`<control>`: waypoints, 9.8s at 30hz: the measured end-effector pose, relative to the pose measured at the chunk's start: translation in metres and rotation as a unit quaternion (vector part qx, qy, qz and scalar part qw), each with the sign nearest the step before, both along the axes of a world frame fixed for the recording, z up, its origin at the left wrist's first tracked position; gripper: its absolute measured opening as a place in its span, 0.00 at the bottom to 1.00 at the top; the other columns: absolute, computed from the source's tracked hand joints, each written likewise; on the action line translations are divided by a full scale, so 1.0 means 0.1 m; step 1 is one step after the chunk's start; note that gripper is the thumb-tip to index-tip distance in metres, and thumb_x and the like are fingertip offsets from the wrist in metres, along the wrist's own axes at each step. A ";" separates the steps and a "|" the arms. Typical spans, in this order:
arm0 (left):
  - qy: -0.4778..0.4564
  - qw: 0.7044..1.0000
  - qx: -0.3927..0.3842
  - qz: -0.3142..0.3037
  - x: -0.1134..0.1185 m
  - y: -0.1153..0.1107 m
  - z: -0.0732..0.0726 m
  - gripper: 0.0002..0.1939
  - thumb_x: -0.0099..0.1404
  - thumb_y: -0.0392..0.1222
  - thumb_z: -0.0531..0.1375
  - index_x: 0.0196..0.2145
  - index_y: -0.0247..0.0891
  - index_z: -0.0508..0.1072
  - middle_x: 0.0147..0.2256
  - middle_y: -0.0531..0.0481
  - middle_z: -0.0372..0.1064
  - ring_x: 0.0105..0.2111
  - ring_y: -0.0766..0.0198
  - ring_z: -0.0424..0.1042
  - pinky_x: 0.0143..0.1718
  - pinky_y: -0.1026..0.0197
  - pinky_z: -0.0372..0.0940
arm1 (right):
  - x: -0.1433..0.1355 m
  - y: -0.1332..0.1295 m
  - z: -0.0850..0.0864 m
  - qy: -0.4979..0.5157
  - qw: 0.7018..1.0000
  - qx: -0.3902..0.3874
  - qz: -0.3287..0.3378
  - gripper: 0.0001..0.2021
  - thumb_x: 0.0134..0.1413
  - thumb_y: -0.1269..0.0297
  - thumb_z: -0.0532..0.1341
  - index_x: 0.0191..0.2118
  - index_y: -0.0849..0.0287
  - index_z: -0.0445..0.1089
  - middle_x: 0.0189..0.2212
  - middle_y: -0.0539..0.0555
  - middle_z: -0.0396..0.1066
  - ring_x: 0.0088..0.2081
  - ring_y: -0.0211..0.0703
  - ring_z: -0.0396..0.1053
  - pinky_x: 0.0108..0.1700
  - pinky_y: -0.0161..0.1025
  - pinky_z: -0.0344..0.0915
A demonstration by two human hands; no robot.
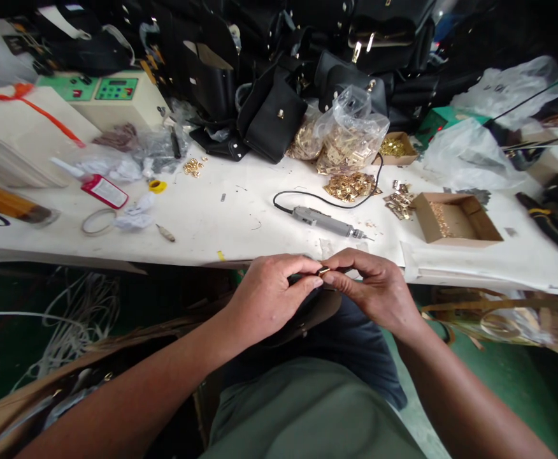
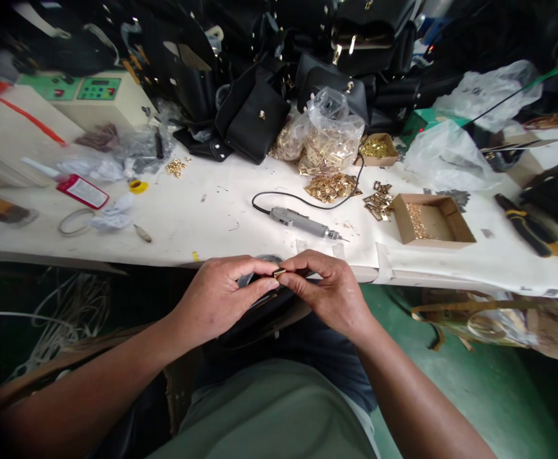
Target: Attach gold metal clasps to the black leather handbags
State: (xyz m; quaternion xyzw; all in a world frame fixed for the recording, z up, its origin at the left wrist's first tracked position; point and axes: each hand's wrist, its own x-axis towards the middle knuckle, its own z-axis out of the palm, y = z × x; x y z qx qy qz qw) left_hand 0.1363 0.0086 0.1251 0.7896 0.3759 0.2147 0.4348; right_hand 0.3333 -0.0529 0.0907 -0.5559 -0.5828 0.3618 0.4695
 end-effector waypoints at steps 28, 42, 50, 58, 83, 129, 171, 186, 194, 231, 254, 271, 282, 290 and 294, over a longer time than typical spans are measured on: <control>-0.065 0.994 0.081 -0.020 -0.07 -0.02 -0.05 0.06 0.65 0.31 0.66 0.36 0.39 0.82 0.33 0.55 0.81 0.32 0.68 0.78 0.39 0.68 0.69 | 0.05 0.06 0.01 0.002 0.990 0.047 0.131 0.05 0.62 0.62 0.68 0.37 0.57 0.75 0.33 0.52 0.74 0.35 0.41 0.71 0.39 0.39 0.66; -0.039 0.997 0.070 0.006 -0.09 -0.04 -0.06 0.05 0.64 0.32 0.67 0.34 0.40 0.81 0.31 0.58 0.80 0.29 0.70 0.77 0.37 0.70 0.68 | 0.04 0.07 0.04 0.001 0.990 0.057 0.131 0.02 0.62 0.67 0.68 0.37 0.58 0.76 0.33 0.52 0.75 0.35 0.40 0.72 0.40 0.39 0.66; -0.050 0.996 -0.019 0.075 -0.12 0.11 -0.12 0.04 0.66 0.39 0.65 0.38 0.38 0.79 0.36 0.52 0.81 0.34 0.66 0.79 0.38 0.68 0.71 | -0.03 0.32 -0.04 0.045 0.993 -0.032 0.109 0.08 0.62 0.59 0.68 0.39 0.58 0.78 0.35 0.51 0.77 0.37 0.41 0.73 0.40 0.37 0.66; -0.073 0.985 -0.112 0.109 -0.18 0.34 -0.13 0.08 0.62 0.42 0.67 0.37 0.35 0.78 0.36 0.48 0.80 0.34 0.63 0.77 0.39 0.64 0.71 | -0.10 0.53 -0.05 -0.014 0.990 -0.032 0.136 0.06 0.61 0.61 0.68 0.38 0.57 0.78 0.35 0.50 0.77 0.38 0.41 0.73 0.42 0.37 0.64; -0.106 0.982 -0.062 0.141 -0.19 0.26 -0.21 0.06 0.64 0.41 0.68 0.37 0.37 0.80 0.35 0.51 0.81 0.35 0.63 0.80 0.40 0.65 0.74 | -0.16 0.59 -0.10 0.003 0.986 -0.043 0.159 0.09 0.61 0.57 0.67 0.37 0.58 0.77 0.34 0.51 0.76 0.38 0.43 0.71 0.42 0.39 0.64; -0.178 0.980 -0.043 0.075 -0.42 -0.23 0.37 0.14 0.71 0.45 0.62 0.52 0.41 0.78 0.52 0.44 0.76 0.53 0.56 0.76 0.56 0.58 0.73 | -0.79 0.07 0.10 -0.006 0.962 0.198 -0.189 0.04 0.62 0.64 0.66 0.38 0.52 0.80 0.34 0.54 0.81 0.36 0.49 0.77 0.44 0.49 0.69; -0.112 0.975 -0.141 0.130 -0.14 0.34 -0.18 0.09 0.64 0.46 0.67 0.33 0.36 0.82 0.27 0.52 0.76 0.27 0.67 0.70 0.30 0.66 0.63 | -0.37 0.38 -0.11 0.371 0.898 -0.233 0.031 0.14 0.47 0.53 0.76 0.30 0.59 0.81 0.26 0.50 0.75 0.28 0.37 0.68 0.33 0.36 0.62; -0.082 0.969 -0.207 0.110 0.15 0.47 -0.29 0.08 0.63 0.43 0.66 0.31 0.35 0.80 0.26 0.52 0.76 0.26 0.66 0.71 0.27 0.66 0.62 | 0.04 0.59 -0.07 0.119 0.979 -0.161 0.036 0.11 0.58 0.57 0.68 0.32 0.59 0.79 0.27 0.51 0.77 0.29 0.40 0.71 0.34 0.37 0.65; -0.047 0.974 -0.221 0.006 0.14 0.65 -0.18 0.10 0.64 0.44 0.66 0.39 0.35 0.81 0.35 0.48 0.81 0.35 0.62 0.78 0.37 0.64 0.68 | 0.14 0.67 -0.14 0.145 0.980 -0.126 0.050 0.11 0.60 0.56 0.67 0.32 0.59 0.78 0.26 0.52 0.76 0.30 0.43 0.72 0.38 0.42 0.66; 0.078 0.996 -0.046 0.000 0.09 0.37 -0.27 0.10 0.66 0.43 0.61 0.32 0.38 0.80 0.26 0.55 0.74 0.26 0.66 0.67 0.29 0.65 0.58 | 0.13 0.54 -0.08 0.199 0.963 -0.175 0.038 0.10 0.53 0.56 0.71 0.32 0.59 0.80 0.27 0.55 0.80 0.29 0.45 0.76 0.35 0.41 0.69; 0.038 0.991 -0.132 0.002 0.04 0.33 -0.35 0.11 0.66 0.44 0.60 0.28 0.37 0.74 0.26 0.56 0.66 0.27 0.66 0.63 0.29 0.65 0.57 | 0.03 0.50 -0.19 0.207 0.956 -0.192 0.078 0.10 0.48 0.64 0.71 0.38 0.60 0.76 0.29 0.49 0.73 0.29 0.35 0.65 0.31 0.34 0.61; 0.069 0.991 -0.103 0.059 0.04 0.32 -0.40 0.14 0.64 0.43 0.58 0.23 0.36 0.73 0.21 0.57 0.58 0.24 0.68 0.58 0.26 0.64 0.51 | -0.07 0.60 -0.26 0.184 0.960 -0.199 0.074 0.13 0.45 0.68 0.70 0.40 0.62 0.75 0.28 0.47 0.70 0.29 0.34 0.64 0.32 0.34 0.59; -0.021 0.973 -0.209 0.100 -0.13 -0.08 -0.19 0.14 0.64 0.47 0.60 0.27 0.37 0.78 0.25 0.52 0.72 0.28 0.63 0.67 0.31 0.64 0.58 | -0.05 0.48 0.11 0.196 0.933 -0.251 0.168 0.14 0.50 0.63 0.71 0.43 0.63 0.75 0.28 0.53 0.78 0.30 0.38 0.74 0.34 0.34 0.67; -0.017 0.956 -0.277 0.096 -0.11 0.18 -0.44 0.14 0.59 0.50 0.61 0.25 0.36 0.77 0.22 0.53 0.67 0.28 0.63 0.65 0.32 0.62 0.56 | -0.08 0.71 -0.04 0.121 0.943 -0.290 0.112 0.09 0.48 0.69 0.69 0.38 0.62 0.77 0.25 0.51 0.78 0.28 0.40 0.76 0.32 0.33 0.69; 0.039 0.970 -0.217 0.102 -0.05 0.51 -0.64 0.14 0.58 0.49 0.59 0.24 0.37 0.75 0.21 0.56 0.60 0.26 0.65 0.60 0.30 0.62 0.51 | -0.10 1.02 -0.26 0.067 0.951 -0.293 0.068 0.08 0.48 0.72 0.67 0.37 0.61 0.78 0.24 0.50 0.76 0.28 0.39 0.75 0.28 0.32 0.66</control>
